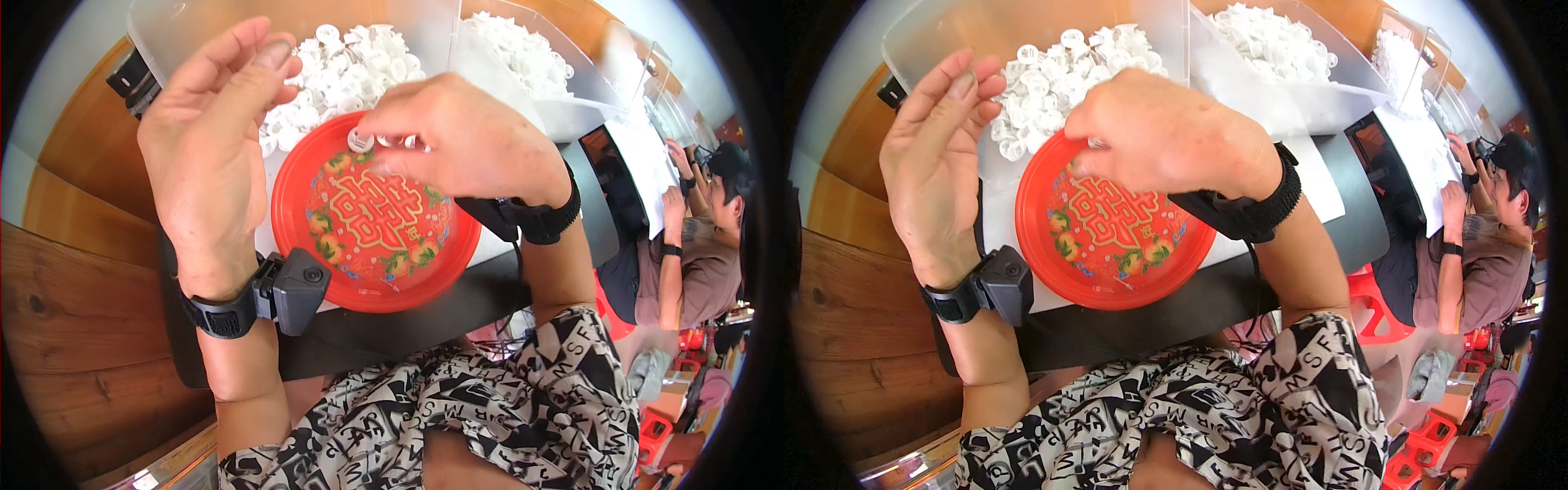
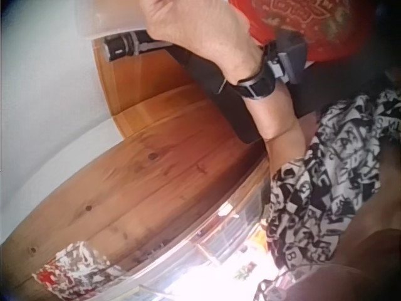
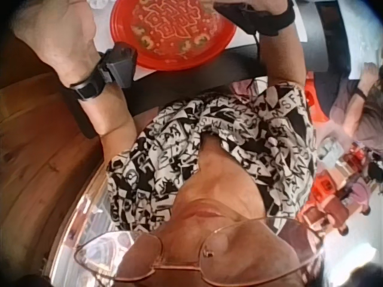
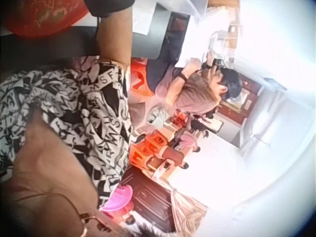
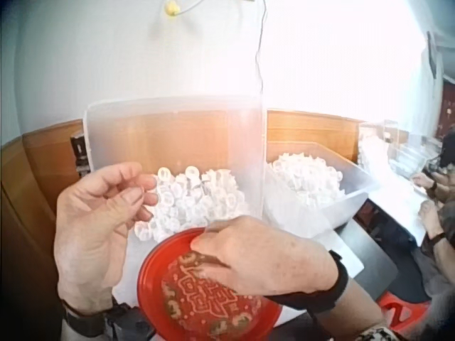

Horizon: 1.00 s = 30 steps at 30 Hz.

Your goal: Sorting and inspecting small white plastic components on a red tray.

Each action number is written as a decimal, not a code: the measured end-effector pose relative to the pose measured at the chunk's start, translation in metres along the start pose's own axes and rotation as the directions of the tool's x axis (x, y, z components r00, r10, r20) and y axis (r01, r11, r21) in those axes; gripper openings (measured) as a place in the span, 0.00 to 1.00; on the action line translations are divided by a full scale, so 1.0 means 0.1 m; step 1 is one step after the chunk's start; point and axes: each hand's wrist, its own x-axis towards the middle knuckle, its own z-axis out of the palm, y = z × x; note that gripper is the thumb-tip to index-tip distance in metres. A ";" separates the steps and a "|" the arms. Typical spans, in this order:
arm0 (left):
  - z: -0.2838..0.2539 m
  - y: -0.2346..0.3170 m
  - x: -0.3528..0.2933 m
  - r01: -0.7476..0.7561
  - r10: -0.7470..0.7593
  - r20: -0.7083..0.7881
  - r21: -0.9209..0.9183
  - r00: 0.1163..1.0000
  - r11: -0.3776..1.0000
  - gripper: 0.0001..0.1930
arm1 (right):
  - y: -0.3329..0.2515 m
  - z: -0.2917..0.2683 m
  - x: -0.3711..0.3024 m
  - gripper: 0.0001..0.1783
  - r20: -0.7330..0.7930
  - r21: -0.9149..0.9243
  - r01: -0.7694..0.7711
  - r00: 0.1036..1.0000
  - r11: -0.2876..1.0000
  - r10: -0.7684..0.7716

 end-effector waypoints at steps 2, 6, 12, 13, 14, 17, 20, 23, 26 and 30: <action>0.00 -0.01 0.01 -0.018 0.016 0.035 0.049 0.999 0.999 0.16 | -0.04 0.07 -0.07 0.08 0.247 -0.046 0.066 0.968 0.997 -0.053; -0.01 -0.01 -0.01 0.000 0.000 0.052 0.011 0.999 1.000 0.15 | -0.12 0.30 -0.28 0.07 0.514 -0.157 0.052 0.857 0.986 0.037; -0.01 0.03 -0.03 -0.018 0.017 0.019 0.017 1.000 1.000 0.13 | 0.28 0.22 -0.32 0.08 0.393 -0.296 -0.084 0.897 0.951 0.202; -0.02 0.02 -0.03 -0.016 0.015 0.020 0.013 1.000 1.000 0.13 | 0.37 0.20 -0.29 0.08 0.315 -0.313 -0.177 0.908 0.933 0.278; -0.02 0.02 -0.02 -0.015 0.015 0.021 0.008 1.000 1.000 0.13 | 0.47 0.23 -0.27 0.10 0.304 -0.359 -0.233 0.886 0.904 0.349; 0.00 0.01 -0.02 -0.010 0.009 0.023 0.019 1.000 1.000 0.12 | 0.53 0.30 -0.23 0.12 0.198 -0.353 -0.232 0.928 0.906 0.315; 0.02 0.01 -0.02 -0.011 0.011 0.022 0.020 1.000 1.000 0.12 | 0.58 0.43 -0.15 0.14 0.318 -0.449 -0.185 0.881 0.874 0.350; 0.00 -0.01 -0.01 -0.007 0.007 0.017 0.029 1.000 1.000 0.11 | 0.52 0.49 -0.14 0.12 0.234 -0.454 -0.204 0.912 0.868 0.337; -0.02 -0.02 -0.02 0.012 -0.013 0.009 0.032 1.000 0.999 0.11 | 0.54 0.48 -0.09 0.09 0.278 -0.449 -0.220 0.887 0.866 0.369; 0.00 -0.05 -0.01 0.000 0.000 0.037 -0.012 0.999 1.000 0.11 | 0.52 0.38 -0.07 0.10 0.287 -0.439 -0.265 0.864 0.858 0.413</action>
